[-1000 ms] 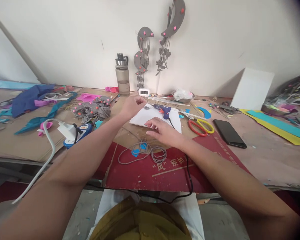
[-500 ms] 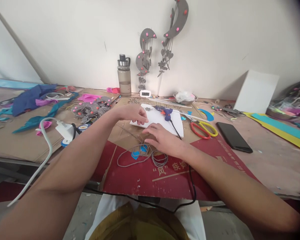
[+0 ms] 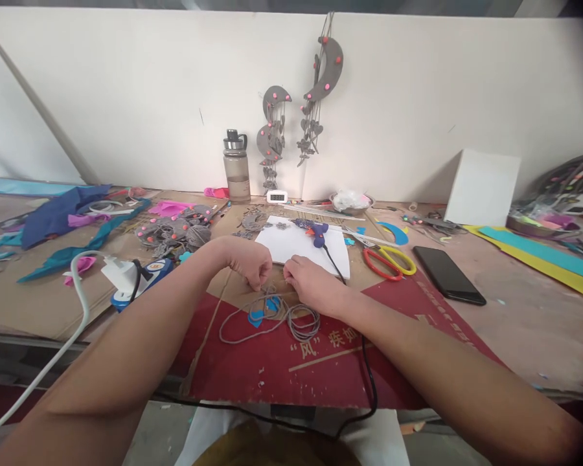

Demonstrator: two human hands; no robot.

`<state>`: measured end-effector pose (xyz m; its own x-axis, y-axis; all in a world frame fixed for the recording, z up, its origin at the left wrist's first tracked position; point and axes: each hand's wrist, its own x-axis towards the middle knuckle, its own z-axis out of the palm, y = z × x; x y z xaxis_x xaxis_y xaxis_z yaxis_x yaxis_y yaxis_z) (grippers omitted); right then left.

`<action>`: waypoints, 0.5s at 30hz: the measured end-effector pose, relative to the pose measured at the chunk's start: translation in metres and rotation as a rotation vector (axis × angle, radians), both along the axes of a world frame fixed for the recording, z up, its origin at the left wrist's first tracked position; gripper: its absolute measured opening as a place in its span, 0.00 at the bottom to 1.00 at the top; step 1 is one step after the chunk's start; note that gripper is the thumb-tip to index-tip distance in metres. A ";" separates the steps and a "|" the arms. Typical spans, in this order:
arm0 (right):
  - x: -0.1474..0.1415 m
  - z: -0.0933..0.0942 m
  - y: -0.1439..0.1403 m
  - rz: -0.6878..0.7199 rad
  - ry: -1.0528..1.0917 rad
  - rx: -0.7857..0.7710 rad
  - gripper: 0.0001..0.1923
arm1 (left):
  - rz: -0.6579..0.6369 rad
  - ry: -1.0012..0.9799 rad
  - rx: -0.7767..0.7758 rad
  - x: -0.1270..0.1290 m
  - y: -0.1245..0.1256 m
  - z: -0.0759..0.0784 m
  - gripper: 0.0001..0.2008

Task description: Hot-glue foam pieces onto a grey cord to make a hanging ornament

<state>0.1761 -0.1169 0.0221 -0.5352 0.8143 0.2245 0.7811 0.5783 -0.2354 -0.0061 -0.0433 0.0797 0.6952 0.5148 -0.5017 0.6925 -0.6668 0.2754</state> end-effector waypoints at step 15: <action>-0.005 0.038 -0.025 0.195 0.945 -0.319 0.03 | 0.175 -0.075 0.133 -0.028 0.019 0.011 0.04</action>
<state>0.1716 -0.1418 0.0602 -0.3811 0.8276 0.4120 0.0939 0.4780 -0.8733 -0.0343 -0.0245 0.0907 0.6225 0.6889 -0.3713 0.7815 -0.5725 0.2480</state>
